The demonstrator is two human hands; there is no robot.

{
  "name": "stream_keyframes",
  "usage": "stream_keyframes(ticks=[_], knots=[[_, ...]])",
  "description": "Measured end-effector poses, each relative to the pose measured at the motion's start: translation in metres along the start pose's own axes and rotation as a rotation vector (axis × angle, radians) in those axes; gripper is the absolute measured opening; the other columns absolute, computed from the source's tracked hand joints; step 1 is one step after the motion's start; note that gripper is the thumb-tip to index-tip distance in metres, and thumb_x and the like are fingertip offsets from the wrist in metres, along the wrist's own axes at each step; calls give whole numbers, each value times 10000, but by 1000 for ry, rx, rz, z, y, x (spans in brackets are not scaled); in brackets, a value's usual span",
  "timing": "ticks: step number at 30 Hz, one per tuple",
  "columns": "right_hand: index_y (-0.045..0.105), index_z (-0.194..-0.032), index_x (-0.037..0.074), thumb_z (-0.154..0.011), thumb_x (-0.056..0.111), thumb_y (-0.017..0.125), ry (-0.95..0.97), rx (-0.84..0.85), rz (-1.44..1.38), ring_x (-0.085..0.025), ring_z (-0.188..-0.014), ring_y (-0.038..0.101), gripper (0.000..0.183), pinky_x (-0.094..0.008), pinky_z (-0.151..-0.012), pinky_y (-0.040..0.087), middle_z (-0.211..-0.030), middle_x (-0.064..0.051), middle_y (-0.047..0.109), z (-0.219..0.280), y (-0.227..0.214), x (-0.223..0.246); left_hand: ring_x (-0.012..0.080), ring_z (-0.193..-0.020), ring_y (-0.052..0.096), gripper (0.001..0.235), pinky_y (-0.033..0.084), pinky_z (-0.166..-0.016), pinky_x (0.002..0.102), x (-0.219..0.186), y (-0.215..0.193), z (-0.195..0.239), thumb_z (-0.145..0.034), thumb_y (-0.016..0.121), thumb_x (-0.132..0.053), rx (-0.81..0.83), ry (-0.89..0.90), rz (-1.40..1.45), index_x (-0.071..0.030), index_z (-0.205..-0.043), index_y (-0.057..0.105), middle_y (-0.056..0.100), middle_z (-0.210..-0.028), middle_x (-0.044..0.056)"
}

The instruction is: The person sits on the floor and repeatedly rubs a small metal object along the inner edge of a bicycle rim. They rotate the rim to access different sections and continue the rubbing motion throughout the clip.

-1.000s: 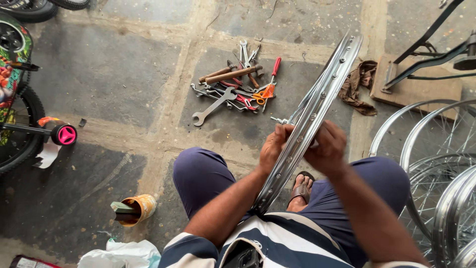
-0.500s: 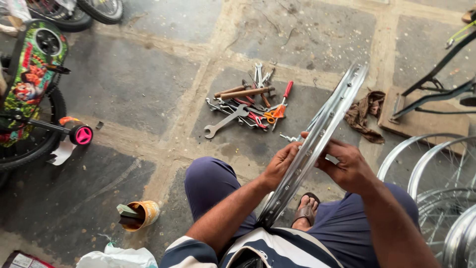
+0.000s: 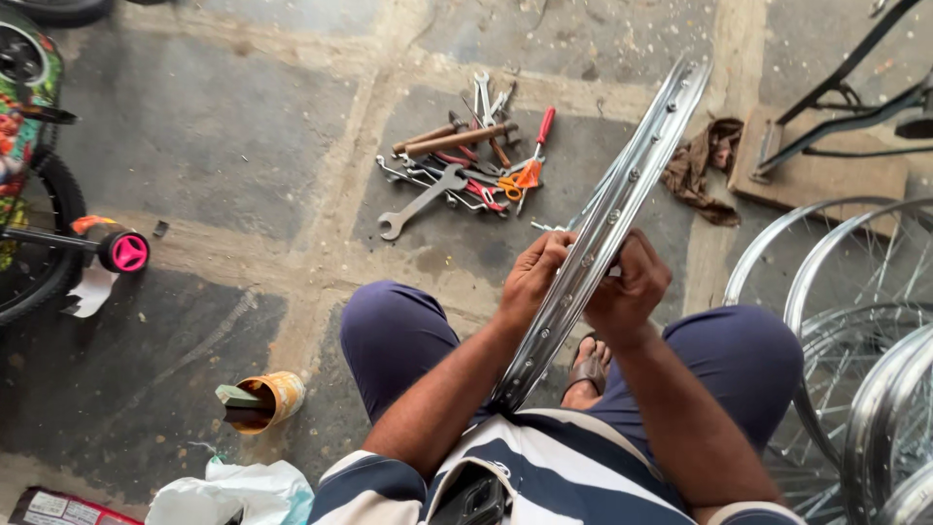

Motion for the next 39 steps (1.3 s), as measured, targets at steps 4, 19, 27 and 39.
stream_keyframes(ticks=[4, 19, 27, 39], knots=[[687, -1232, 12, -824, 44, 842, -56, 326, -188, -204, -935, 764, 438, -312, -819, 628, -1113, -125, 752, -21, -6, 34, 59, -862, 643, 433, 527, -742, 230, -3, 6, 7, -1078, 549, -395, 101, -101, -84, -35, -1299, 646, 712, -1040, 19], [688, -1069, 64, -871, 210, 848, -331, 201, -41, -189, -808, 692, 294, -339, -668, 536, -975, -72, 687, -21, -7, 40, 40, -700, 578, 679, 453, -598, 177, 3, 9, 1, -1071, 345, -638, -9, -42, -149, -46, -1062, 679, 642, -811, -7], [694, -1032, 32, -882, 149, 854, -138, 74, -89, -163, -807, 679, 248, -301, -668, 540, -952, -81, 660, -6, -10, 33, 56, -992, 606, 442, 517, -881, 230, -1, 7, 13, -1114, 525, -345, 132, -51, -173, -2, -1392, 558, 647, -1182, 23], [638, -1306, -1, -946, 94, 721, -432, 469, -167, -302, -1060, 733, 381, -385, -882, 610, -1337, -154, 657, -31, 4, 51, 54, -893, 586, 396, 509, -782, 231, -9, 2, -12, -1161, 421, -355, 212, -194, -333, -28, -1281, 611, 632, -1022, 9]])
Point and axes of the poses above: each hand's wrist, its own z-axis away from the middle knuckle, its own y-axis out of the palm, x = y × z, the point moved 9 cm from there along -z, towards the middle knuckle
